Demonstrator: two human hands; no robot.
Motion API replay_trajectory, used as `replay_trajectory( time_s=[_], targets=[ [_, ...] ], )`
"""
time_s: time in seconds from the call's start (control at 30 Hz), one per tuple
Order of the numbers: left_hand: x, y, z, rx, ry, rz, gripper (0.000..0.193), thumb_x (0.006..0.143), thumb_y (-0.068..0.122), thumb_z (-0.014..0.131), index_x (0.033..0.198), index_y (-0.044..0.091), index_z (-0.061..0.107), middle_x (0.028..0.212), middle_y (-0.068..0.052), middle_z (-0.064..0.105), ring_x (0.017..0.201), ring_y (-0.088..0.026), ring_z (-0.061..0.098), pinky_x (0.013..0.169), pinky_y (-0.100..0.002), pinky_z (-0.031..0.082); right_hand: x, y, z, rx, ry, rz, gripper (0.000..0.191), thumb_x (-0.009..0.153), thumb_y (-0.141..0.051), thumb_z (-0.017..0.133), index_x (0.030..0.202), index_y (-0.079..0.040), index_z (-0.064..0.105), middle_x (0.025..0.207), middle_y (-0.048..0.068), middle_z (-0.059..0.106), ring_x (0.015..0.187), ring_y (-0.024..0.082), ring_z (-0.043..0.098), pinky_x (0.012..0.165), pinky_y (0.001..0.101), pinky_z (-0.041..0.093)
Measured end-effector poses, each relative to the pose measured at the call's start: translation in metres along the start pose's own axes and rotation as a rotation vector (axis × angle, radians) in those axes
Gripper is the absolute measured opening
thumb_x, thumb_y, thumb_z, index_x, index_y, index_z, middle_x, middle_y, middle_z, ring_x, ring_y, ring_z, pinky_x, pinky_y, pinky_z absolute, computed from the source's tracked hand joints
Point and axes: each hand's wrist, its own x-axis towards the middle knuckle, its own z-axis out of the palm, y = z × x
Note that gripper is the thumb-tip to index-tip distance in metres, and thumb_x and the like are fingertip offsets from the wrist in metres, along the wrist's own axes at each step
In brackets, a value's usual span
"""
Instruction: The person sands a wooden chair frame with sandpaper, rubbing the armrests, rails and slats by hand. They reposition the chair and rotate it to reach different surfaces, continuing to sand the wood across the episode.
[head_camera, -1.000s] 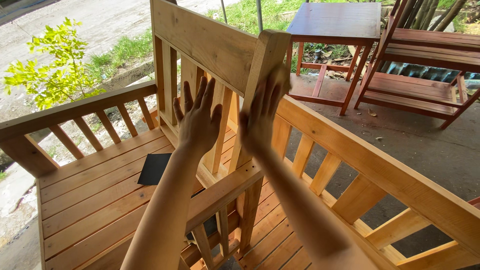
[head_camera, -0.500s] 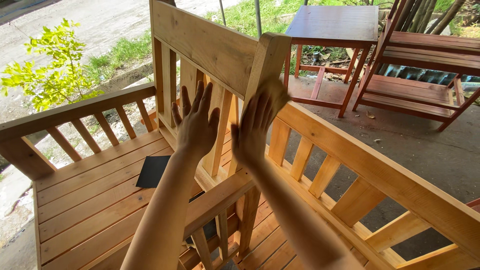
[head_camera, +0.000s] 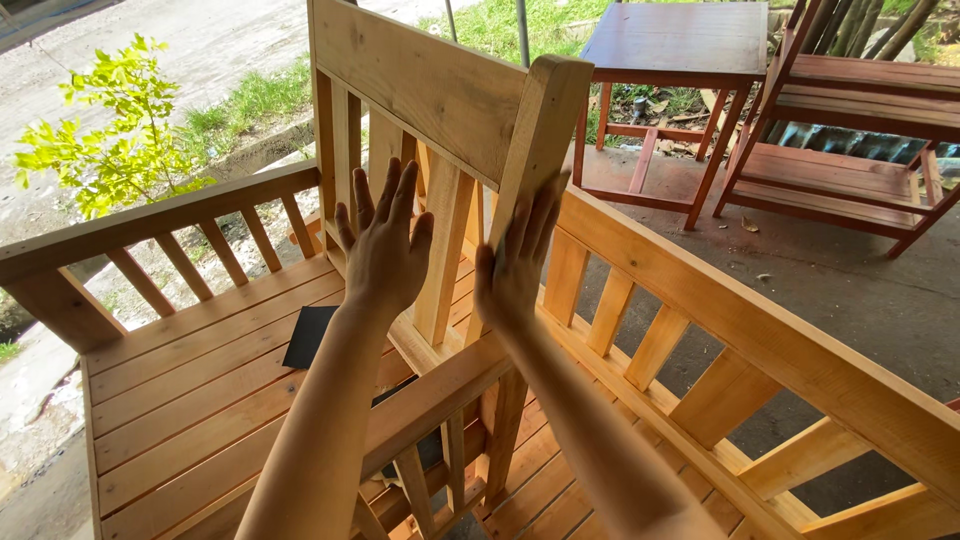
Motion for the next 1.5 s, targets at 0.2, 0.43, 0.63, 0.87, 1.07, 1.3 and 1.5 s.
replay_trajectory(
  time_s=[0.2, 0.43, 0.63, 0.87, 1.07, 1.3, 1.5],
  targets=[
    [0.0, -0.002, 0.002, 0.022, -0.014, 0.014, 0.06, 0.108, 0.042, 0.037, 0.163, 0.024, 0.019, 0.171, 0.0, 0.018, 0.158, -0.031, -0.002, 0.123, -0.058, -0.004, 0.11, 0.037, 0.013, 0.039, 0.127, 0.197, 0.067, 0.12, -0.04, 0.029, 0.168, -0.001, 0.004, 0.178, 0.024, 0.0, 0.164, 0.04, 0.007, 0.137, 0.0466, 0.013],
    [0.004, -0.006, -0.001, -0.002, 0.007, -0.011, 0.06, 0.107, 0.04, 0.036, 0.163, 0.025, 0.021, 0.17, 0.002, 0.024, 0.158, -0.03, 0.001, 0.124, -0.058, -0.004, 0.027, 0.027, 0.012, 0.234, 0.072, 0.173, 0.062, 0.12, -0.035, 0.027, 0.169, -0.006, 0.003, 0.178, 0.023, -0.001, 0.169, 0.041, 0.006, 0.139, 0.048, 0.013],
    [0.002, 0.003, 0.009, -0.032, -0.058, 0.007, 0.059, 0.107, 0.04, 0.037, 0.162, 0.022, 0.022, 0.169, 0.0, 0.023, 0.156, -0.031, 0.001, 0.122, -0.059, -0.004, 0.034, 0.028, 0.02, 0.127, 0.023, 0.297, 0.07, 0.117, -0.038, 0.029, 0.167, 0.0, -0.002, 0.175, 0.027, -0.004, 0.164, 0.044, 0.005, 0.134, 0.0507, 0.011],
    [-0.01, -0.01, -0.004, -0.071, -0.031, -0.016, 0.059, 0.107, 0.038, 0.038, 0.162, 0.021, 0.025, 0.167, 0.0, 0.031, 0.158, -0.032, 0.002, 0.123, -0.059, -0.004, 0.038, 0.015, 0.015, 0.139, 0.058, 0.301, 0.066, 0.117, -0.032, 0.029, 0.168, 0.001, 0.004, 0.174, 0.029, 0.001, 0.164, 0.046, 0.008, 0.137, 0.0546, 0.013],
    [-0.023, -0.002, -0.008, -0.063, -0.094, -0.034, 0.059, 0.106, 0.039, 0.04, 0.161, 0.023, 0.025, 0.166, 0.0, 0.032, 0.157, -0.033, 0.003, 0.122, -0.058, -0.003, 0.001, -0.004, 0.013, 0.066, -0.006, 0.34, 0.071, 0.11, -0.024, 0.037, 0.165, 0.005, 0.002, 0.17, 0.036, -0.004, 0.159, 0.054, 0.001, 0.129, 0.0606, 0.013],
    [-0.035, -0.018, -0.02, -0.07, -0.066, -0.034, 0.057, 0.107, 0.041, 0.039, 0.16, 0.021, 0.031, 0.164, -0.002, 0.037, 0.157, -0.032, 0.006, 0.123, -0.058, -0.002, 0.011, -0.007, 0.022, 0.062, 0.167, 0.246, 0.063, 0.114, -0.022, 0.035, 0.167, 0.002, 0.011, 0.177, 0.026, 0.011, 0.161, 0.044, 0.01, 0.136, 0.0482, 0.009],
    [-0.041, -0.021, -0.023, -0.098, -0.056, -0.03, 0.055, 0.107, 0.041, 0.039, 0.157, 0.02, 0.037, 0.16, -0.005, 0.044, 0.157, -0.032, 0.008, 0.122, -0.058, -0.003, -0.052, -0.014, 0.024, 0.531, 0.144, 0.866, 0.062, 0.111, -0.033, 0.037, 0.159, 0.006, 0.028, 0.168, 0.029, 0.021, 0.154, 0.042, 0.026, 0.121, 0.042, 0.029]
  ],
)
